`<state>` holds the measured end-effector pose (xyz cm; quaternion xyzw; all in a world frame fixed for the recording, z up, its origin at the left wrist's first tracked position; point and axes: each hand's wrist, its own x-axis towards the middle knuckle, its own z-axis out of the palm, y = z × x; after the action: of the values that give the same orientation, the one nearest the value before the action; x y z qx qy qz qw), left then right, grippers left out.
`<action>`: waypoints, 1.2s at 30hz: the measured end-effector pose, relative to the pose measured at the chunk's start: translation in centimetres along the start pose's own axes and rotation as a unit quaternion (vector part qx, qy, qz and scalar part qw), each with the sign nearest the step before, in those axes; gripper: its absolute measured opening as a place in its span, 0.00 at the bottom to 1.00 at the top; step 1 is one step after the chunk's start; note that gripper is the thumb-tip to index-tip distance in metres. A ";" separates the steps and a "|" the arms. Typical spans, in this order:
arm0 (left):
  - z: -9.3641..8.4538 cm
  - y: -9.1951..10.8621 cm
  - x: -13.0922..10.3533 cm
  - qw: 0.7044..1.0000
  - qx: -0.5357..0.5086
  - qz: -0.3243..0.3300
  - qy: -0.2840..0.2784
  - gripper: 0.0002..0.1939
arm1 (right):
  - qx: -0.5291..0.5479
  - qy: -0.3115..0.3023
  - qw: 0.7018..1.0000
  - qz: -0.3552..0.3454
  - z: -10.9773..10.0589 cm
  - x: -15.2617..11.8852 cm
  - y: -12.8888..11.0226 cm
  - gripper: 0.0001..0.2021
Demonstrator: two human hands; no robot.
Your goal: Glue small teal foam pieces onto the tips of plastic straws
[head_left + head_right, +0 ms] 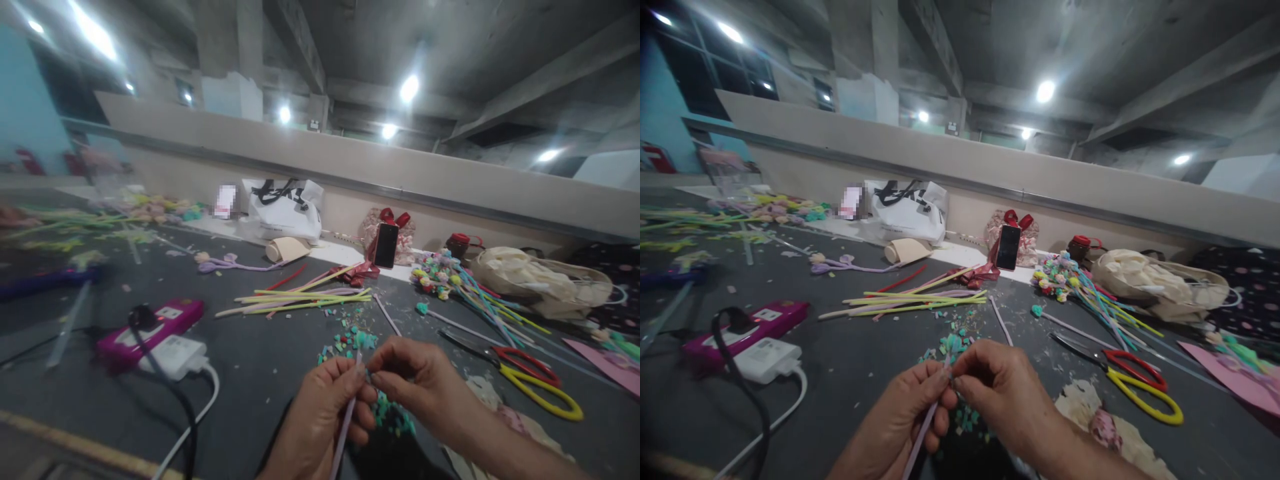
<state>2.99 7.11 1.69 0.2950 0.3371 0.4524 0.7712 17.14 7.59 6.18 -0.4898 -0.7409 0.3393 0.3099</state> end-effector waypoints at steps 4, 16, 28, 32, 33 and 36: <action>0.0 -0.1 -0.3 1.000 0.000 -0.001 -0.005 0.10 | -0.100 0.024 0.994 -0.042 -0.1 -0.1 -0.3 0.04; -0.1 0.0 -0.2 0.997 -0.052 -0.015 -0.047 0.10 | 0.153 -0.060 0.985 0.045 0.1 -0.1 -0.1 0.06; -0.5 -0.5 0.2 0.989 -0.105 -0.015 -0.099 0.12 | 0.334 -0.123 0.930 0.090 0.7 0.7 0.7 0.08; -0.7 -0.5 0.5 0.989 -0.114 -0.019 -0.087 0.11 | 0.352 -0.099 0.925 0.104 1.1 0.7 0.9 0.09; -0.7 -0.4 0.5 0.989 -0.120 -0.015 -0.085 0.10 | 0.354 -0.089 0.924 0.110 1.2 0.7 0.9 0.09; -0.4 -0.1 0.3 0.986 -0.142 -0.005 -0.085 0.08 | 0.368 -0.080 0.919 0.117 1.3 0.7 0.8 0.09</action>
<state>2.86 7.42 1.25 0.2182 0.2043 0.4653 0.8332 16.31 8.18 4.86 -0.3956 -0.5238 0.6598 0.3658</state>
